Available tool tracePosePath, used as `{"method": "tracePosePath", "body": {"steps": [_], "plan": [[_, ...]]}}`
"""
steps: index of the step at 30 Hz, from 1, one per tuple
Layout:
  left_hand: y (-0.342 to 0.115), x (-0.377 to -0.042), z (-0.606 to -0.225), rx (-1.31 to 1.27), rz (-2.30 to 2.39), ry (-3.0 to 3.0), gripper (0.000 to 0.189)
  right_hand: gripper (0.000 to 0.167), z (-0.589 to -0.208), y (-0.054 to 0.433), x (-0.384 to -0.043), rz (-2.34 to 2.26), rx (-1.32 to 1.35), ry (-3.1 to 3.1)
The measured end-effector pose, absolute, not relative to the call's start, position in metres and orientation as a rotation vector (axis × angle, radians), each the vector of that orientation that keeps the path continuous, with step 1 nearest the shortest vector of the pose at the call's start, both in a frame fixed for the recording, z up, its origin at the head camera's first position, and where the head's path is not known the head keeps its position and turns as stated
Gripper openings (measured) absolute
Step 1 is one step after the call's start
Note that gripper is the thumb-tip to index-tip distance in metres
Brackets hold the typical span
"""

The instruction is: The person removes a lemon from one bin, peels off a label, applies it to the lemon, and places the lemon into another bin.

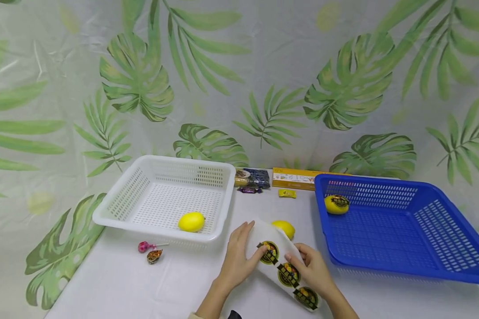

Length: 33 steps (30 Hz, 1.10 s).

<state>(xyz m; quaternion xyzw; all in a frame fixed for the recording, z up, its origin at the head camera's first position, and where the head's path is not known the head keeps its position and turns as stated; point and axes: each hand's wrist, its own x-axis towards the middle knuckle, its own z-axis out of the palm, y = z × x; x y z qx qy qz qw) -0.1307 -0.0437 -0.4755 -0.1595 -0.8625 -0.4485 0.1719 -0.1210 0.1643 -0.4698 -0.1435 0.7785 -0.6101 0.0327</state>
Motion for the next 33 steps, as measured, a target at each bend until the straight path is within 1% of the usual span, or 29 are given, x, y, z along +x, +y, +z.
{"method": "tracePosePath", "body": {"steps": [4,8,10,13,18,22,25,30,33], "plan": [[-0.037,-0.131,-0.473,-0.374,-1.383,-2.352,0.067,0.027,-0.461,0.156,-0.122,-2.044,-0.150,2.387],[-0.031,-0.131,-0.468,-0.305,-1.689,-2.277,0.068,0.031,-0.451,0.147,-0.125,-2.160,0.088,2.342],[-0.030,-0.131,-0.464,-0.267,-1.891,-2.233,0.066,0.031,-0.446,0.143,-0.127,-2.190,0.138,2.331],[-0.028,-0.132,-0.458,-0.200,-2.140,-2.159,0.062,0.031,-0.442,0.138,-0.129,-2.223,0.145,2.311],[-0.027,-0.136,-0.450,-0.105,-2.280,-2.050,0.061,0.031,-0.438,0.135,-0.132,-2.245,0.139,2.270],[-0.027,-0.138,-0.448,-0.073,-2.232,-2.014,0.058,0.034,-0.437,0.136,-0.132,-2.242,0.079,2.235],[-0.026,-0.138,-0.448,-0.126,-2.100,-2.032,0.047,0.037,-0.438,0.137,-0.131,-2.228,0.024,2.227],[-0.025,-0.137,-0.450,-0.297,-1.526,-2.133,0.023,0.036,-0.440,0.139,-0.131,-2.191,-0.010,2.279],[-0.026,-0.135,-0.448,-0.421,-1.230,-2.178,0.019,0.036,-0.442,0.139,-0.131,-2.181,-0.040,2.301]]}}
